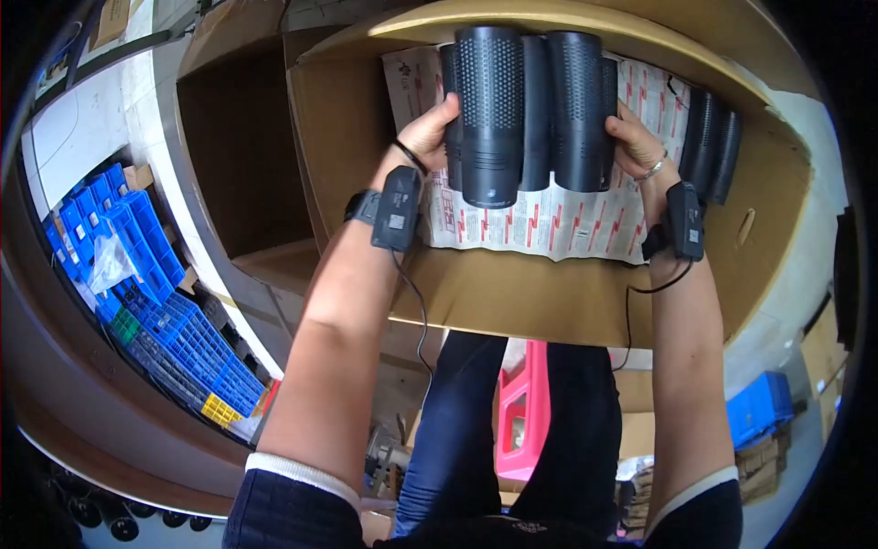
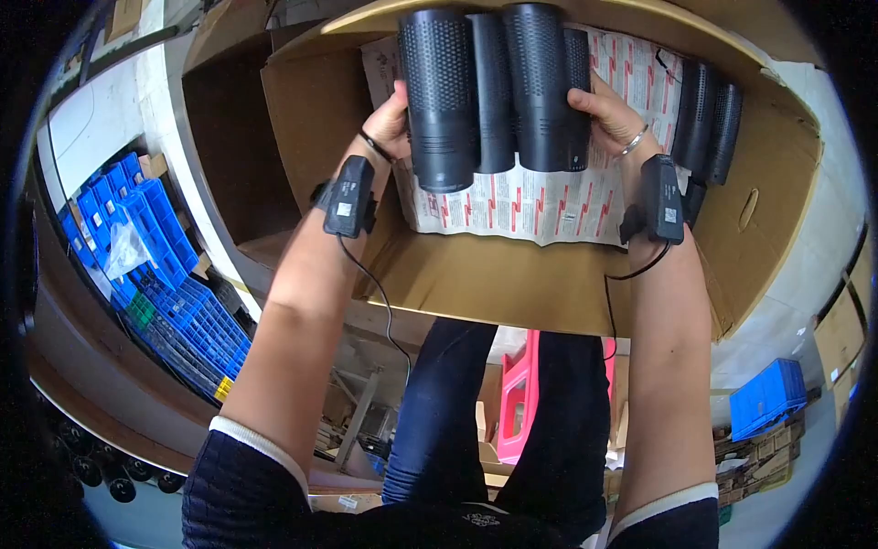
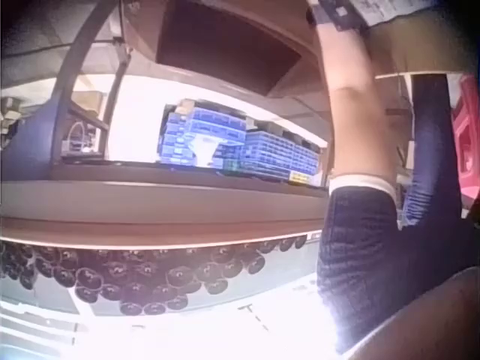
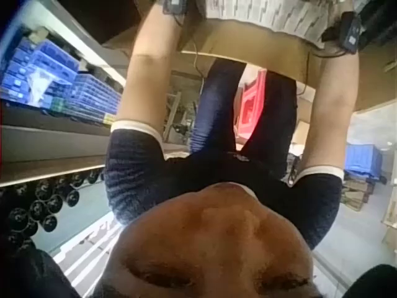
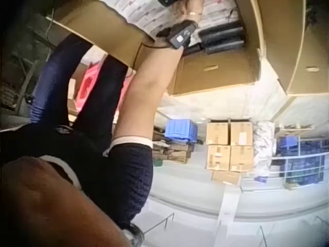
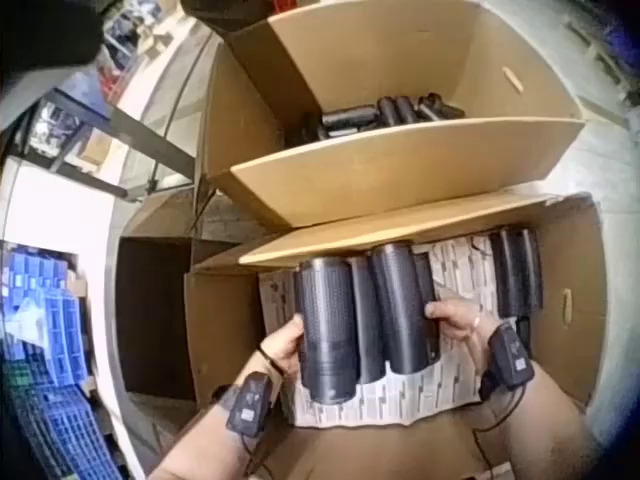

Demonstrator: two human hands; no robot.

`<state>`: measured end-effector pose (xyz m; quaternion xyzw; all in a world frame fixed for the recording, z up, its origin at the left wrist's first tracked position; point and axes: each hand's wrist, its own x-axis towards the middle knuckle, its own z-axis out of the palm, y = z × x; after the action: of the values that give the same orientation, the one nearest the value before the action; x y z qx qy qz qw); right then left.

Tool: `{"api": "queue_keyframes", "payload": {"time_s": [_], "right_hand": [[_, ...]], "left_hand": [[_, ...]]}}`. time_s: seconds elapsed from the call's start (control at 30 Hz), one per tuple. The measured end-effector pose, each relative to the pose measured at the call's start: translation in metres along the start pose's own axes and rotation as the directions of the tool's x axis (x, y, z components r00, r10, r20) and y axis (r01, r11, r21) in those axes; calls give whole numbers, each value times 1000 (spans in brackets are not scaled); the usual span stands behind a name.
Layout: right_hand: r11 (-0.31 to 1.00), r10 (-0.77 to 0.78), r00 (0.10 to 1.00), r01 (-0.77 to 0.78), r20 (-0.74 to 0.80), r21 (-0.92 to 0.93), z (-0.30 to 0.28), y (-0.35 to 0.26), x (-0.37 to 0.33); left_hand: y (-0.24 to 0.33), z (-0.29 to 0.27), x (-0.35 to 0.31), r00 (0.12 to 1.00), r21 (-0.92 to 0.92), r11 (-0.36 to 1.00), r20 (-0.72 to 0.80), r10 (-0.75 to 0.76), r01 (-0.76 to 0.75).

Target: Sorting and packing binocular units from a conveyor belt into shipping boxes.

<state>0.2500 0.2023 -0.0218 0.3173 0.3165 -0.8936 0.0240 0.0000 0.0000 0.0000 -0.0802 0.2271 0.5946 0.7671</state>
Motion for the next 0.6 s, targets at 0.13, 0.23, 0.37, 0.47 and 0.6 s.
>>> {"api": "queue_keyframes", "payload": {"time_s": [0.13, 0.23, 0.37, 0.47, 0.6], "right_hand": [[995, -75, 993, 81, -89, 61, 12, -5, -4], [991, -111, 989, 118, -100, 61, 10, -4, -3], [993, -106, 994, 107, -17, 56, 7, 4, -7], [999, -2, 999, 1, 50, 32, 4, 7, -23], [1000, -28, 999, 28, 30, 5, 10, 22, -59]], "left_hand": [[-4, 10, 10, 991, 36, 999, -135, -16, 21], [-6, 11, 12, 995, 29, 999, -101, -19, 22], [-13, 12, 5, 992, 41, 999, -126, -23, 28], [-32, 15, -8, 978, 58, 998, -209, -17, 30], [-67, 38, -37, 981, -1, 999, -188, -38, 38]]}}
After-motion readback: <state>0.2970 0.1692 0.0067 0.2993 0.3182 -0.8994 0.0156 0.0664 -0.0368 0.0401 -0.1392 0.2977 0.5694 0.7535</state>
